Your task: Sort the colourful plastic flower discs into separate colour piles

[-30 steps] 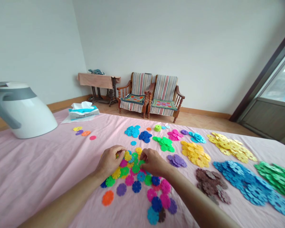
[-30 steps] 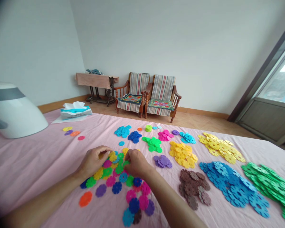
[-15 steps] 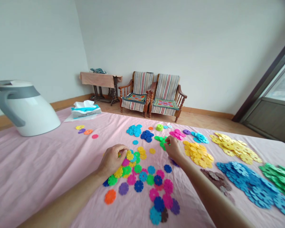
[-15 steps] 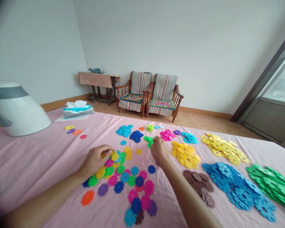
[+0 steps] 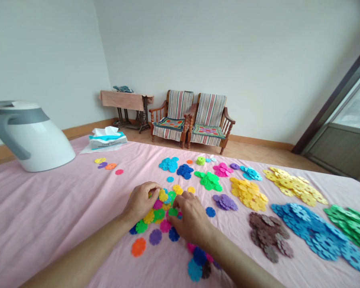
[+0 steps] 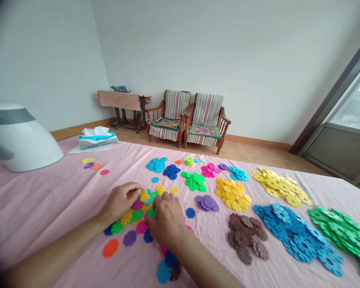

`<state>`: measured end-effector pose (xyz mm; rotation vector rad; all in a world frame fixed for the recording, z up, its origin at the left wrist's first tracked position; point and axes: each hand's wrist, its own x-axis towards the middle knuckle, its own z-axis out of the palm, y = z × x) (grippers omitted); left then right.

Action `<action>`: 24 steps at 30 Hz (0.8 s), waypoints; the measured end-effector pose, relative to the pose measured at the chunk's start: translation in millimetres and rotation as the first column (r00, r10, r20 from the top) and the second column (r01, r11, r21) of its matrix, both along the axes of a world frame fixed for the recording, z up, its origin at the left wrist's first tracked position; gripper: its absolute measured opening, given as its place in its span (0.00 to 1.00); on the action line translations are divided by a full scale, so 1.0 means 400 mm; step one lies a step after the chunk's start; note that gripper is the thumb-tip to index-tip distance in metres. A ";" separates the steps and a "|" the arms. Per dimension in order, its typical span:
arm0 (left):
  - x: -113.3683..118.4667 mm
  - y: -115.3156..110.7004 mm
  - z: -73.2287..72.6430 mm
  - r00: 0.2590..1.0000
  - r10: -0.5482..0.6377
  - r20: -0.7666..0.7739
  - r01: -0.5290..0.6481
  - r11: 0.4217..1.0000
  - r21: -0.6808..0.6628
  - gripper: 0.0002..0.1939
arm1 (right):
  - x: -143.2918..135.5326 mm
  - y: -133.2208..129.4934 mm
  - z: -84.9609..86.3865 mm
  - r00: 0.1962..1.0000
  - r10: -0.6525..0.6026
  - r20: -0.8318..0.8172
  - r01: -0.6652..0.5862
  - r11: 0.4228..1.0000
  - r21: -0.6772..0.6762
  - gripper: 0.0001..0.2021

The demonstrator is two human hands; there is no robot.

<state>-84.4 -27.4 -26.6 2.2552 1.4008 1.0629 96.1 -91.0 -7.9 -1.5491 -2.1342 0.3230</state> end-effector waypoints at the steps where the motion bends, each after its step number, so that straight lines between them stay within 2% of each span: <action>1: 0.000 0.000 0.000 1.000 -0.001 0.002 0.001 1.000 -0.002 0.11 | -0.001 0.001 -0.003 1.000 -0.006 -0.005 0.006 1.000 -0.010 0.09; 8: -0.002 -0.002 -0.001 1.000 -0.006 0.004 0.007 1.000 -0.007 0.11 | -0.005 -0.004 -0.017 0.992 -0.012 -0.122 0.010 1.000 -0.022 0.08; 13: -0.003 0.002 -0.001 1.000 -0.010 -0.002 0.010 1.000 -0.016 0.11 | 0.010 0.012 0.000 0.953 0.021 -0.303 -0.039 0.998 -0.054 0.05; 16: -0.004 0.003 -0.001 1.000 -0.007 -0.012 0.006 1.000 -0.013 0.11 | 0.067 0.058 0.013 0.942 -0.111 -0.317 0.113 0.994 -0.012 0.03; 19: -0.005 0.002 -0.001 1.000 -0.005 -0.019 0.005 1.000 -0.019 0.11 | 0.147 0.107 0.005 0.921 -0.283 -0.267 0.304 0.952 0.040 0.03; 24: -0.005 0.004 -0.003 1.000 -0.004 -0.024 0.003 1.000 -0.031 0.10 | 0.239 0.147 -0.043 0.901 -0.382 -0.204 0.399 0.916 0.047 0.04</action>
